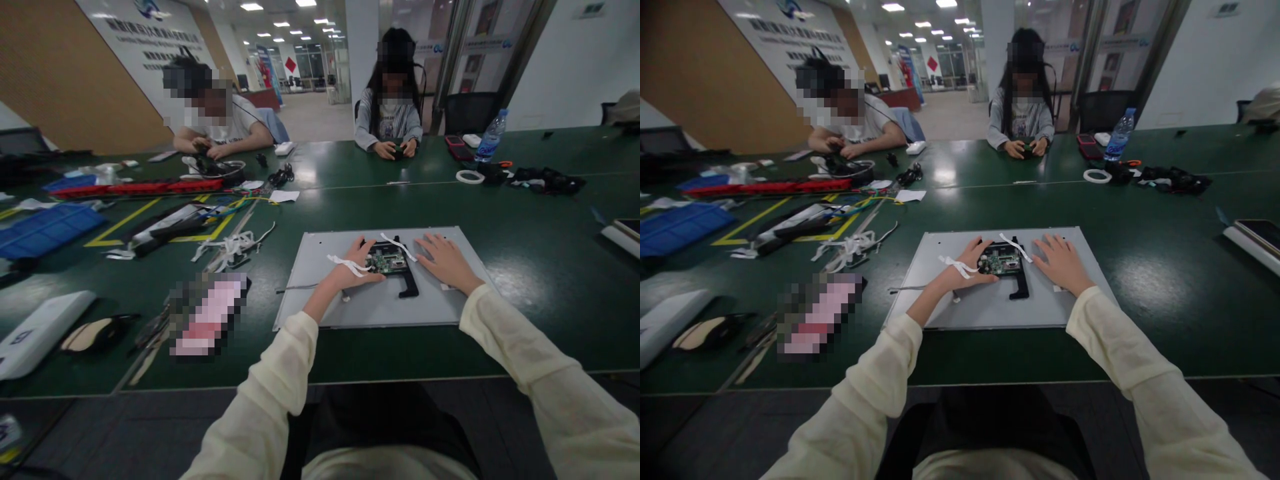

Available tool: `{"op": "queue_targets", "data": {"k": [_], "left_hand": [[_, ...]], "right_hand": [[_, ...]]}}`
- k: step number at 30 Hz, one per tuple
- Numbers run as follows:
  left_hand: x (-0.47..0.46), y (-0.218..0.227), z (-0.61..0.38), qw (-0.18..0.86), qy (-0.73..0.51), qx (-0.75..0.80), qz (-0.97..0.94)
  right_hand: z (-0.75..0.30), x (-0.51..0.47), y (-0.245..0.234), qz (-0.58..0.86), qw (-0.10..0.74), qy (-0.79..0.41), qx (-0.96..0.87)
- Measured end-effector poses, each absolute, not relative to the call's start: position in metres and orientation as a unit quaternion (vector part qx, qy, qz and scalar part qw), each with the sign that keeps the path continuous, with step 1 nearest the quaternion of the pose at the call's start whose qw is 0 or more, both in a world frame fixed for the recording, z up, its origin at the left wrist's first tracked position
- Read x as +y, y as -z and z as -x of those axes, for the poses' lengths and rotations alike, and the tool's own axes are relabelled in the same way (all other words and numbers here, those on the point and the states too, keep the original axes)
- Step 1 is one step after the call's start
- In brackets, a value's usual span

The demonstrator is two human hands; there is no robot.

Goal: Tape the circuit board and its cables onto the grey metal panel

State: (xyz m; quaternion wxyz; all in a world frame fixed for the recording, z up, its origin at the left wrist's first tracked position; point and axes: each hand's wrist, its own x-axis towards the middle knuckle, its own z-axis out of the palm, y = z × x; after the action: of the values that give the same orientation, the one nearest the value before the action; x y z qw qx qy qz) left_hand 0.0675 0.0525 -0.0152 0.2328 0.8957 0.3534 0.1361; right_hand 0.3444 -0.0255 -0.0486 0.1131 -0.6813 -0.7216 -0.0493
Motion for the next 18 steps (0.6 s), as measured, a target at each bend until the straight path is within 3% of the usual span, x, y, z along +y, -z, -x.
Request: {"op": "queue_targets", "data": {"k": [9, 18], "left_hand": [[0.027, -0.013, -0.060, 0.210, -0.087, 0.415, -0.881], [-0.022, -0.032, 0.022, 0.091, -0.027, 0.531, -0.842]], "right_hand": [[-0.347, -0.025, 0.048, 0.682, 0.116, 0.045, -0.721], [-0.348, -0.026, 0.053, 0.679, 0.113, 0.051, -0.724]]}}
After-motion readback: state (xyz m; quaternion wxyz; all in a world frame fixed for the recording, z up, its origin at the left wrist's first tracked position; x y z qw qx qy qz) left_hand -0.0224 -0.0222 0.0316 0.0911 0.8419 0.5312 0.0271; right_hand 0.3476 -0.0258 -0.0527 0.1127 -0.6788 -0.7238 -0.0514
